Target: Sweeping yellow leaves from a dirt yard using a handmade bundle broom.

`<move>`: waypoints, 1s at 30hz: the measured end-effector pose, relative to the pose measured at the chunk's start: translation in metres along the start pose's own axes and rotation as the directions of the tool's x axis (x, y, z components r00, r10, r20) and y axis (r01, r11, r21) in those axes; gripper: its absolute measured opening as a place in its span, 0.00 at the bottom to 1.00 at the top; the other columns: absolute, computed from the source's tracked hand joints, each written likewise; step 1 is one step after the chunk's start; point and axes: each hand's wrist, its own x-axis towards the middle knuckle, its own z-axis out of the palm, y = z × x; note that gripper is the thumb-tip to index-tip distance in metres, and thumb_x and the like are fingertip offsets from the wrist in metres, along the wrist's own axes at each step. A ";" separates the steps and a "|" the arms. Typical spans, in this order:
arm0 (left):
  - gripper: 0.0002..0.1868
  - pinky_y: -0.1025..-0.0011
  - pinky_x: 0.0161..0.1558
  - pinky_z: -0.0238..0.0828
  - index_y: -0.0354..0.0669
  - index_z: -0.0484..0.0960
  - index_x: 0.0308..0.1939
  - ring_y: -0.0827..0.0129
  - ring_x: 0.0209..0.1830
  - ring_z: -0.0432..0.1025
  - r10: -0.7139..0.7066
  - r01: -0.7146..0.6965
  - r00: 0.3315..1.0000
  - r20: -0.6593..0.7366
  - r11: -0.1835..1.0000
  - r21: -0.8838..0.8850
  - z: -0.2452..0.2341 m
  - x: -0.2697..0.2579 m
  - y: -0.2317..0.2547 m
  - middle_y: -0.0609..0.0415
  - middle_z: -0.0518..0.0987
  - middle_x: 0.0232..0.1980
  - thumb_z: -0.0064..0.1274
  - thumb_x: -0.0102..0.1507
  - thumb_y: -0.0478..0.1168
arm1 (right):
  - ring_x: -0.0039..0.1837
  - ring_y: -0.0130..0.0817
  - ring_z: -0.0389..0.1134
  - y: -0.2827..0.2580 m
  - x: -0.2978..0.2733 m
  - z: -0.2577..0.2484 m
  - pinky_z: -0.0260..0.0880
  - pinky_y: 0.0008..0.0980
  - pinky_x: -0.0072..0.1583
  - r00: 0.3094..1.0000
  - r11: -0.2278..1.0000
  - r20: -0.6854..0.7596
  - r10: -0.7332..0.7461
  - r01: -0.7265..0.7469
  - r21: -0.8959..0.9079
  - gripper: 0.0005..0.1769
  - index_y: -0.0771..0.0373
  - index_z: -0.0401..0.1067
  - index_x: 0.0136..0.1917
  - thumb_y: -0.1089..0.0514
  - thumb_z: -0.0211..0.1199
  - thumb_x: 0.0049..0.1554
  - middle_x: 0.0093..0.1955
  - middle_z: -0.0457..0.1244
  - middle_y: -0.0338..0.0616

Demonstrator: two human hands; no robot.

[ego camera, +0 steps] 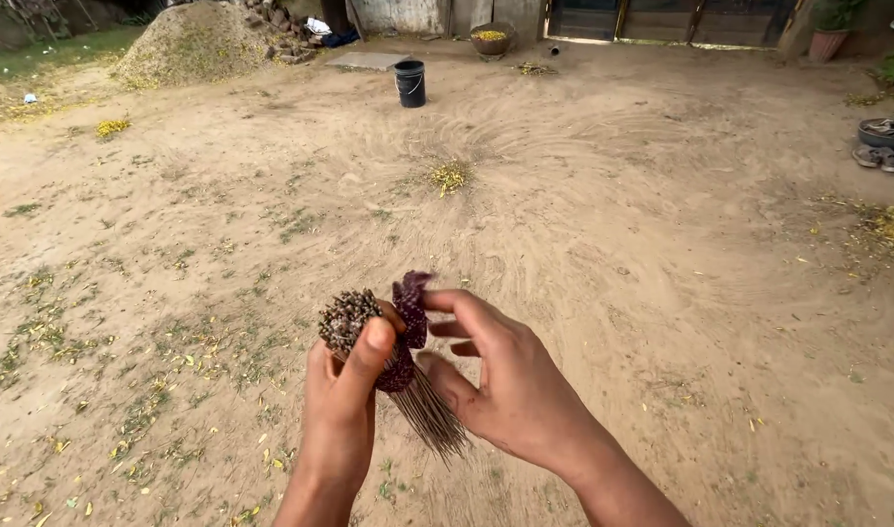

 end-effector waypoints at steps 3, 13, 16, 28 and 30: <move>0.20 0.70 0.39 0.68 0.37 0.82 0.40 0.74 0.34 0.71 -0.011 0.013 1.000 -0.021 0.991 0.136 0.010 0.032 -0.011 0.59 0.79 0.33 0.62 0.57 0.51 | 0.64 0.42 0.74 0.012 0.034 -0.016 0.73 0.42 0.62 0.983 0.979 -0.080 -0.163 0.172 0.113 0.23 0.61 0.66 0.68 0.49 0.55 0.64 0.64 0.69 0.45; 0.11 0.68 0.41 0.84 0.29 0.83 0.46 0.65 0.41 0.84 -0.023 0.001 0.996 0.084 0.966 0.258 0.010 0.167 -0.130 0.44 0.87 0.42 0.55 0.62 0.33 | 0.85 0.51 0.35 0.081 0.178 -0.003 0.35 0.55 0.78 0.949 0.811 0.066 -0.309 0.299 -0.502 0.49 0.64 0.43 0.82 0.25 0.23 0.65 0.84 0.42 0.54; 0.35 0.60 0.60 0.69 0.23 0.59 0.72 0.52 0.67 0.65 0.395 -0.478 0.876 0.279 0.790 0.385 0.024 0.198 -0.147 0.32 0.66 0.69 0.57 0.65 0.33 | 0.85 0.49 0.25 0.122 0.220 0.007 0.27 0.50 0.80 0.972 0.741 0.141 -0.188 0.235 -0.629 0.55 0.66 0.29 0.83 0.21 0.19 0.60 0.86 0.30 0.55; 0.43 0.58 0.66 0.71 0.41 0.44 0.79 0.55 0.76 0.60 0.020 -0.097 0.897 0.442 0.983 0.153 0.063 0.386 -0.225 0.42 0.58 0.79 0.50 0.66 0.40 | 0.85 0.46 0.22 0.215 0.348 -0.055 0.24 0.48 0.79 0.997 0.725 0.011 0.071 -0.044 -0.688 0.63 0.66 0.25 0.82 0.16 0.19 0.54 0.85 0.28 0.53; 0.41 0.59 0.68 0.68 0.39 0.45 0.79 0.56 0.77 0.60 0.099 -0.157 0.857 0.506 0.985 0.073 0.089 0.411 -0.228 0.42 0.58 0.79 0.50 0.68 0.39 | 0.85 0.47 0.24 0.218 0.350 -0.092 0.26 0.48 0.79 0.995 0.695 -0.093 0.038 -0.093 -0.713 0.61 0.67 0.28 0.82 0.17 0.22 0.56 0.85 0.31 0.52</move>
